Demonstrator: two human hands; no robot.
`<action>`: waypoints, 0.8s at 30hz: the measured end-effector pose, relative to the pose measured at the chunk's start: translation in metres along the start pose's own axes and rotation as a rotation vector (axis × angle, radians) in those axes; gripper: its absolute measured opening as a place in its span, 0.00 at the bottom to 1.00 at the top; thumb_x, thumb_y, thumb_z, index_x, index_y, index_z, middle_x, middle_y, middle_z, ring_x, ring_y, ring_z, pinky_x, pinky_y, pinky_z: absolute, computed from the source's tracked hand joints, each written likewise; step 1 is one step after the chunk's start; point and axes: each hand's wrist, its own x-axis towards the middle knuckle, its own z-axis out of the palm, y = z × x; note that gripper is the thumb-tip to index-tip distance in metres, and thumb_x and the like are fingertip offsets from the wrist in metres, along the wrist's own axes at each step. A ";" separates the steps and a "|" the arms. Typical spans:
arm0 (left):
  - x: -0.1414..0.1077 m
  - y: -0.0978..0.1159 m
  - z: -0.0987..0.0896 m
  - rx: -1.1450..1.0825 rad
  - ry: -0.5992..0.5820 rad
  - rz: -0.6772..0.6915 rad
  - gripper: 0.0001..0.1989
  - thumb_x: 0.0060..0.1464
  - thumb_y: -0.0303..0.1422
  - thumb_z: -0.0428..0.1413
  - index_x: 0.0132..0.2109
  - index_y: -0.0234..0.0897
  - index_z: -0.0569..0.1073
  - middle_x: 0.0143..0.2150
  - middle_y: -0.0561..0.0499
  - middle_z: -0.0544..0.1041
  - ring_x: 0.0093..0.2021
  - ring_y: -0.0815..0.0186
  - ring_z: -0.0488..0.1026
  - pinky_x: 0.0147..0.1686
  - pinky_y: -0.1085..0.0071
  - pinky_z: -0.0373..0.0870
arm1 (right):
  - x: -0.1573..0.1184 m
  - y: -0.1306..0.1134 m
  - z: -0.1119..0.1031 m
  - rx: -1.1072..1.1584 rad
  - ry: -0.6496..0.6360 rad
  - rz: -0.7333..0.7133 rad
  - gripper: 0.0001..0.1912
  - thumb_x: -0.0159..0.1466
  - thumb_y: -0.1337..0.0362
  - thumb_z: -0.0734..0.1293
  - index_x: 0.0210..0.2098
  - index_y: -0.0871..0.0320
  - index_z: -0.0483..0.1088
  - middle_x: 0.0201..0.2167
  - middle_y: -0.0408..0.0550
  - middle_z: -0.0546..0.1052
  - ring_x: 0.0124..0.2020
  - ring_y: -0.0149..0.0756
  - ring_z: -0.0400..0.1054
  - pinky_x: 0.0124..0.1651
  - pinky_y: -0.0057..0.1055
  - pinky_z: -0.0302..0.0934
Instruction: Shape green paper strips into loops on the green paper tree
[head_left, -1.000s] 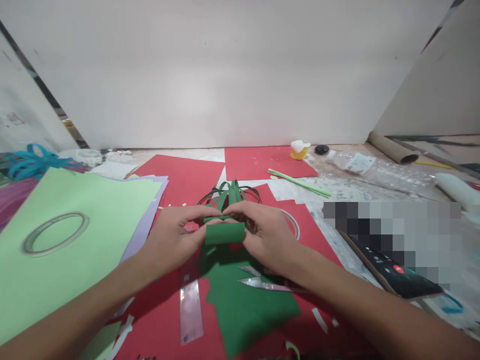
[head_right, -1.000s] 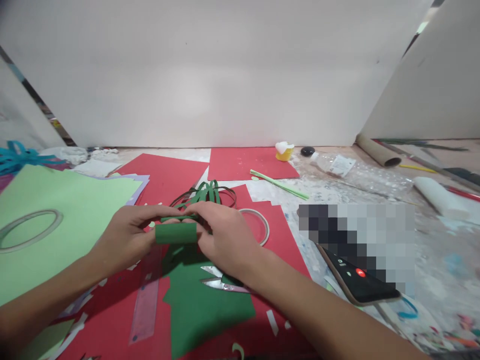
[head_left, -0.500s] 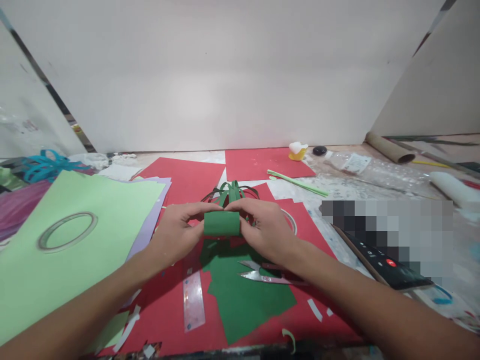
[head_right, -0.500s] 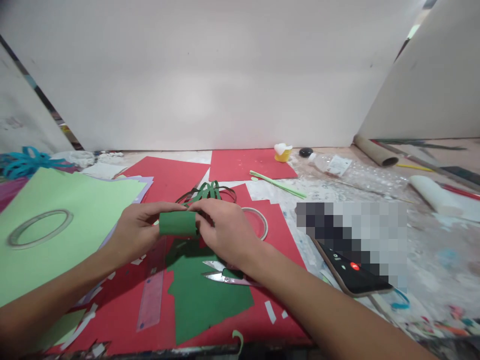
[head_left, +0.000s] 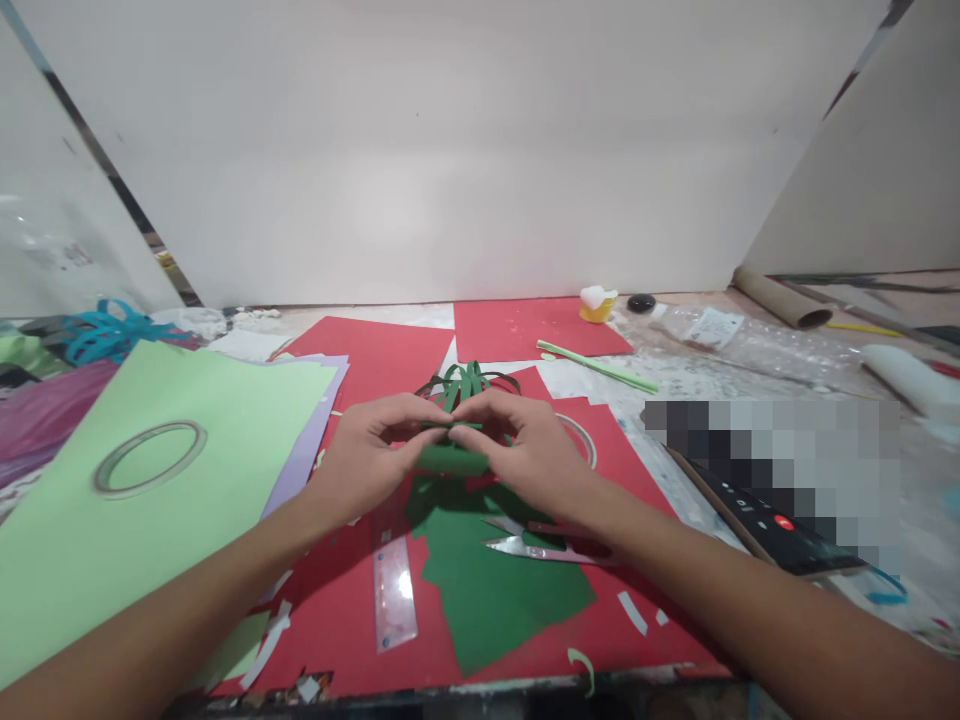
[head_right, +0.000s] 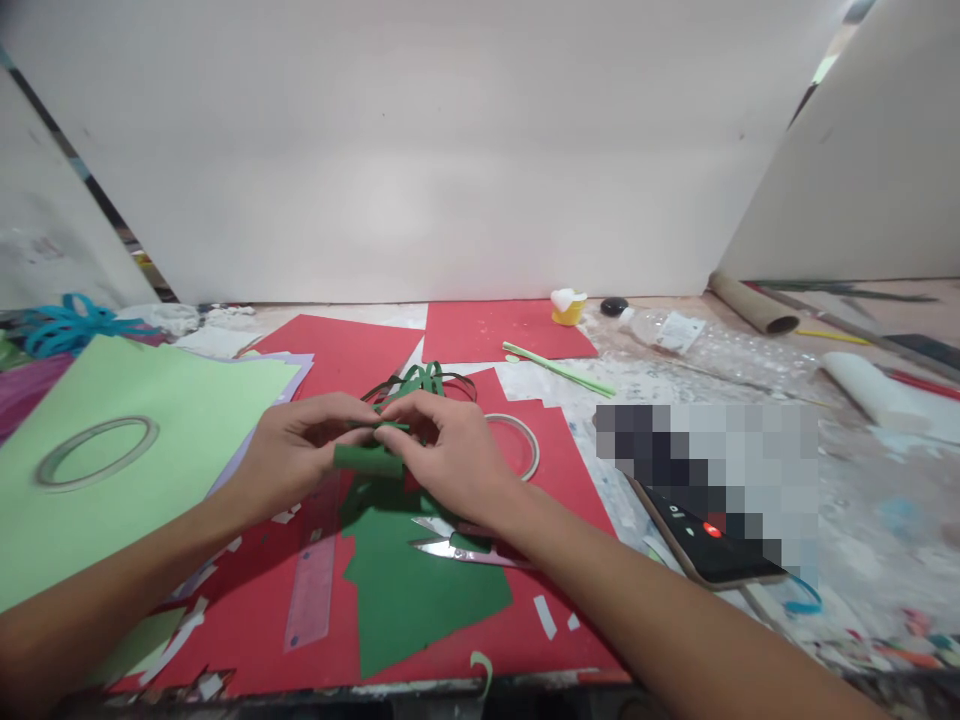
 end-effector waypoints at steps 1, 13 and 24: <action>0.000 0.000 0.000 -0.007 -0.001 0.004 0.05 0.51 0.31 0.60 0.36 0.39 0.80 0.35 0.51 0.80 0.35 0.66 0.77 0.36 0.73 0.74 | 0.000 0.000 0.000 0.022 0.000 0.008 0.05 0.61 0.66 0.67 0.36 0.58 0.74 0.29 0.43 0.78 0.26 0.28 0.67 0.28 0.25 0.60; -0.001 0.005 0.000 -0.129 0.002 -0.181 0.11 0.50 0.38 0.62 0.40 0.37 0.79 0.35 0.49 0.82 0.35 0.62 0.79 0.34 0.71 0.76 | 0.000 -0.002 -0.001 0.102 0.051 -0.014 0.02 0.59 0.67 0.68 0.33 0.57 0.73 0.30 0.42 0.76 0.28 0.28 0.68 0.31 0.26 0.62; -0.001 0.004 -0.001 -0.030 -0.036 -0.113 0.12 0.53 0.39 0.60 0.43 0.38 0.80 0.39 0.48 0.82 0.38 0.61 0.79 0.37 0.70 0.76 | 0.000 0.001 0.000 0.109 0.059 -0.042 0.02 0.60 0.67 0.68 0.33 0.57 0.73 0.29 0.42 0.75 0.28 0.27 0.67 0.30 0.25 0.61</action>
